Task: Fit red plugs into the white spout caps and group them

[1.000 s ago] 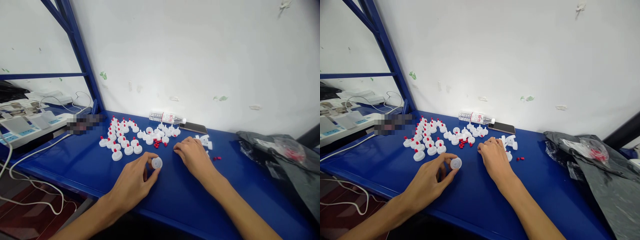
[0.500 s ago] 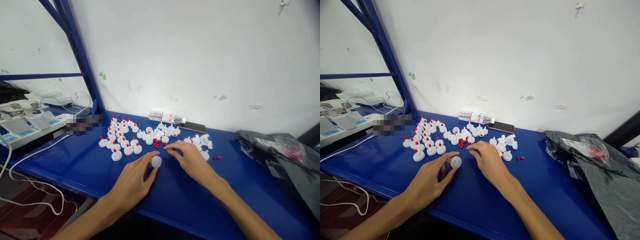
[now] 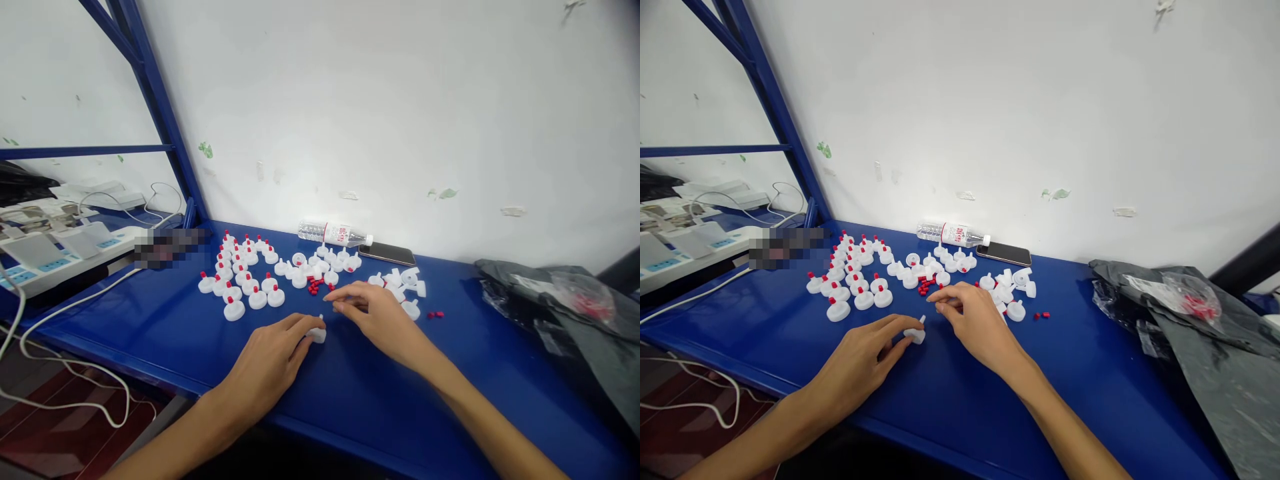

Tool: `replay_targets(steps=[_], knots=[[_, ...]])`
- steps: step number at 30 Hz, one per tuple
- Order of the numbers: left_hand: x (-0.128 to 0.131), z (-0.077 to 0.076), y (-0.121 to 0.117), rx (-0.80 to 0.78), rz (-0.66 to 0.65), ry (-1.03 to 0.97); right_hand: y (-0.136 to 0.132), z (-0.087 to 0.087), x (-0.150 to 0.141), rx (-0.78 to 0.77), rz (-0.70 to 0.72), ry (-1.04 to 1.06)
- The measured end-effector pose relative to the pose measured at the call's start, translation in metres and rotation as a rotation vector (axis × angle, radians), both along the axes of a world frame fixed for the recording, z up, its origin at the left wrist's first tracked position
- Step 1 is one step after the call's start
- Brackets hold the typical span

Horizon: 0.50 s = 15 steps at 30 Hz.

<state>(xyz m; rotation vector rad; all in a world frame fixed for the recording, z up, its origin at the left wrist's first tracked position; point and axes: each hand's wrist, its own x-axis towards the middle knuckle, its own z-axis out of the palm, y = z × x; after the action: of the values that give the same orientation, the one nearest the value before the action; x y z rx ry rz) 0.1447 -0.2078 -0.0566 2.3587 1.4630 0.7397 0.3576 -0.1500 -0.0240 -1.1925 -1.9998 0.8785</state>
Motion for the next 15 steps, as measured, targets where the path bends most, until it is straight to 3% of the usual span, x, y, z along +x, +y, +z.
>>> replay_targets(steps=[6, 15], knots=[[-0.002, -0.001, -0.002, 0.037, -0.011, -0.005, -0.002, 0.006, -0.003, -0.174, 0.092, 0.162], [0.0, -0.002, 0.0, 0.053, -0.03, -0.003, -0.004, -0.003, -0.013, -0.23, 0.211, 0.314]])
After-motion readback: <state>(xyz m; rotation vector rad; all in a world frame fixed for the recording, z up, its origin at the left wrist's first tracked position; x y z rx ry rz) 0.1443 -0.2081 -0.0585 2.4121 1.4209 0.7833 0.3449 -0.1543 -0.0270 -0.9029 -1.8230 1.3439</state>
